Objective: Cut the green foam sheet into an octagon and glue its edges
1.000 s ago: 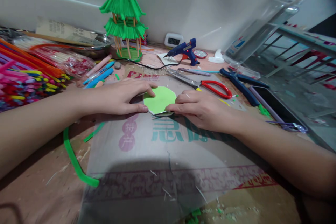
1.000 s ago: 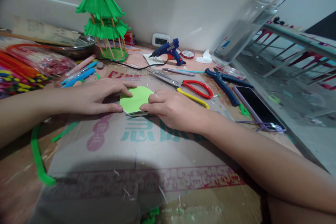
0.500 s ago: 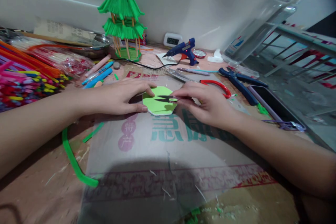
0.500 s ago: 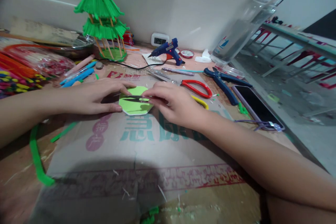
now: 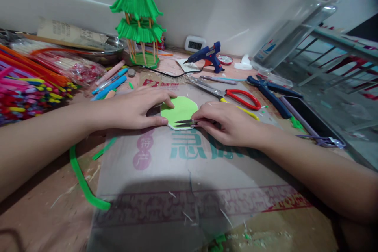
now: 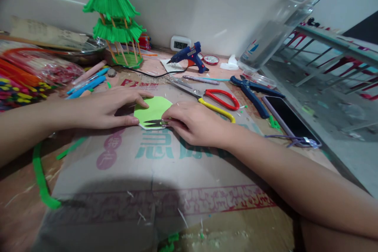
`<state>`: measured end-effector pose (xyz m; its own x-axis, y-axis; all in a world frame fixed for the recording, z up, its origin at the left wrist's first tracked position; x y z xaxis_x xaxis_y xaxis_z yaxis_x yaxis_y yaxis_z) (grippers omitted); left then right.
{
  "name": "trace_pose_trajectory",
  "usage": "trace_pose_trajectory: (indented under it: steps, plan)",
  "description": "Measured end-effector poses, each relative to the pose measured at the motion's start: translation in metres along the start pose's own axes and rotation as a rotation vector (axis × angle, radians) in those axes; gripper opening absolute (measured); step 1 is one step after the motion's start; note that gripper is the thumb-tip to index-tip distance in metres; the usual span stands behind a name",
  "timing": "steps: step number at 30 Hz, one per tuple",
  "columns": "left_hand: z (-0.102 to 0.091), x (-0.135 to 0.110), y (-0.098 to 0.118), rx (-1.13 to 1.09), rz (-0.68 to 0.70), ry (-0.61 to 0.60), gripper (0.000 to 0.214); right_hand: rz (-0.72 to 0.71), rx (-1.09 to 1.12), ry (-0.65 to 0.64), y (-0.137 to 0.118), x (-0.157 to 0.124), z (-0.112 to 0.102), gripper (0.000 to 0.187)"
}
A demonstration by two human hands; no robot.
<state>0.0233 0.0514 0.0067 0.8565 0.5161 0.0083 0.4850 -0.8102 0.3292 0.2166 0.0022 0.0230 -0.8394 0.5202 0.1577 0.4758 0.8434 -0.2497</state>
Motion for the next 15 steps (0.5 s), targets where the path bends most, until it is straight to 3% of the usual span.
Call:
trace_pose_trajectory:
  steps: [8, 12, 15]
  plan:
    - [0.0009, 0.0001, -0.0031, -0.021, -0.002, 0.005, 0.04, -0.035, -0.035, -0.034, -0.0032, -0.002, 0.002, 0.023]
    - [0.001, 0.0004, -0.003, 0.009, 0.003, -0.005, 0.041, 0.016, 0.189, 0.014, -0.0006, -0.002, -0.001, 0.017]
    - [0.0008, 0.0009, -0.0038, -0.015, 0.007, -0.009, 0.041, 0.156, 0.399, 0.128, 0.0047, -0.002, -0.0054, 0.015]
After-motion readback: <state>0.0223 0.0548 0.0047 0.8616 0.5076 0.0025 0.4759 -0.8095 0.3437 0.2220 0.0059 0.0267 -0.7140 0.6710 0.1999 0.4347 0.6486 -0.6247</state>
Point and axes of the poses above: each hand's wrist, its own x-axis towards the middle knuckle, its own z-axis out of the palm, y = z × x, the point moved 5 cm from there along x, towards the middle knuckle, and after that the axes turned 5 degrees about -y, right-handed, at the moved point
